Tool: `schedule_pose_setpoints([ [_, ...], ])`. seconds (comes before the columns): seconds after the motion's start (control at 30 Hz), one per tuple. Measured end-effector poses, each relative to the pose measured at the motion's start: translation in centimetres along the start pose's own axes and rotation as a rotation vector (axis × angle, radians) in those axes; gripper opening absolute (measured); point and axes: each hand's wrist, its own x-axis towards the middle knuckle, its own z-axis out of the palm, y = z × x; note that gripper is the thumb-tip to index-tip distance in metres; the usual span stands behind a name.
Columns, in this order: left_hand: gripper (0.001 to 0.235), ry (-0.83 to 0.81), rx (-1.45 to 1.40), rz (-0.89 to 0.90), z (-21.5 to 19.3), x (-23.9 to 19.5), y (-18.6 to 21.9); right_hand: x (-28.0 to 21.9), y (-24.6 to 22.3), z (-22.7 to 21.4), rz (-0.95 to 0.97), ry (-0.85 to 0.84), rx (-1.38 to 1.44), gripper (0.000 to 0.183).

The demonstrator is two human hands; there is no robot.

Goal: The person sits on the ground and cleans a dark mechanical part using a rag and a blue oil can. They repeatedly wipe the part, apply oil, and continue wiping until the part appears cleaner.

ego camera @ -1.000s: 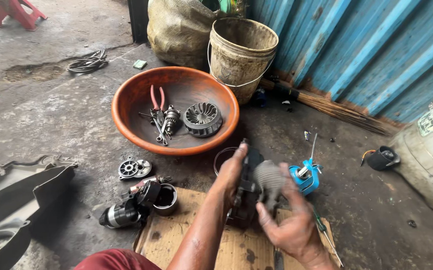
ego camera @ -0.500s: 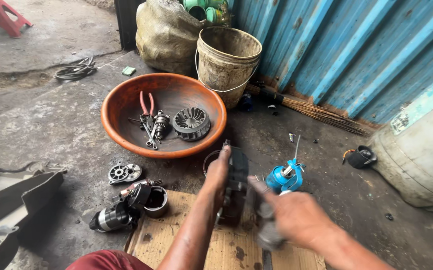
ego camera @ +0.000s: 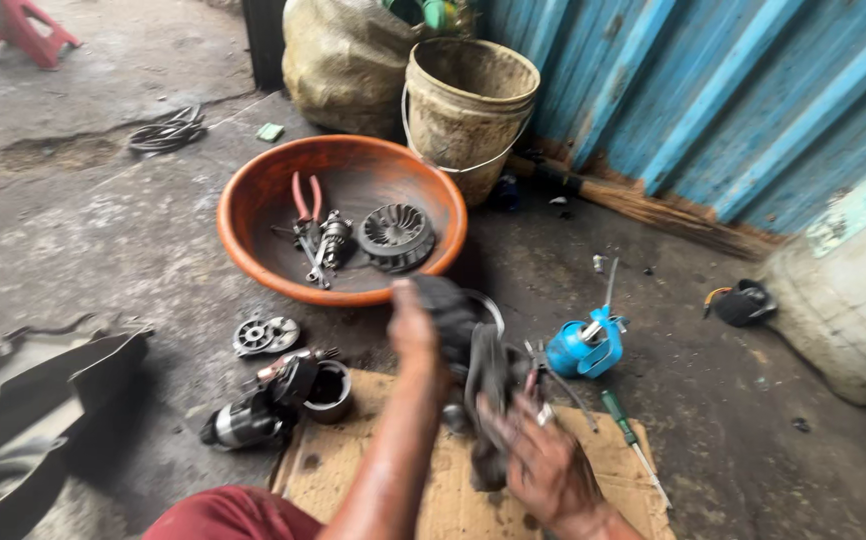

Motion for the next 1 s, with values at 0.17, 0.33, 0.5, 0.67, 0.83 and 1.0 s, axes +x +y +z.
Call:
schedule_pose_setpoints([
  [0.17, 0.058, 0.031, -0.214, -0.089, 1.1, -1.6, 1.8, 0.8, 1.7, -3.0, 0.768, 0.354, 0.706, 0.050],
  [0.33, 0.057, -0.019, -0.234, 0.015, 2.5, -1.2, -0.7, 6.1, -2.5, -4.1, 0.375, 0.265, 0.718, 0.057],
  [0.5, 0.056, 0.007, -0.242, 0.030, -0.2, 0.0, 0.5, 3.0, -2.6, 2.2, 0.015, 0.185, 0.177, 0.059],
  [0.67, 0.053, -0.025, -0.371, -0.021, 0.9, -0.6, 2.1, -0.9, -0.1, 1.2, -0.064, -0.114, -0.114, 0.059],
  [0.83, 0.057, -0.083, -0.180, 0.004, 2.1, -1.3, -0.6, 3.8, -3.6, -0.5, 0.173, 0.090, 0.197, 0.076],
  [1.0, 0.052, -0.025, -0.064, 0.196, 1.1, 0.8, -0.4, 4.3, -3.5, 0.3, 0.026, 0.246, 0.128, 0.057],
])
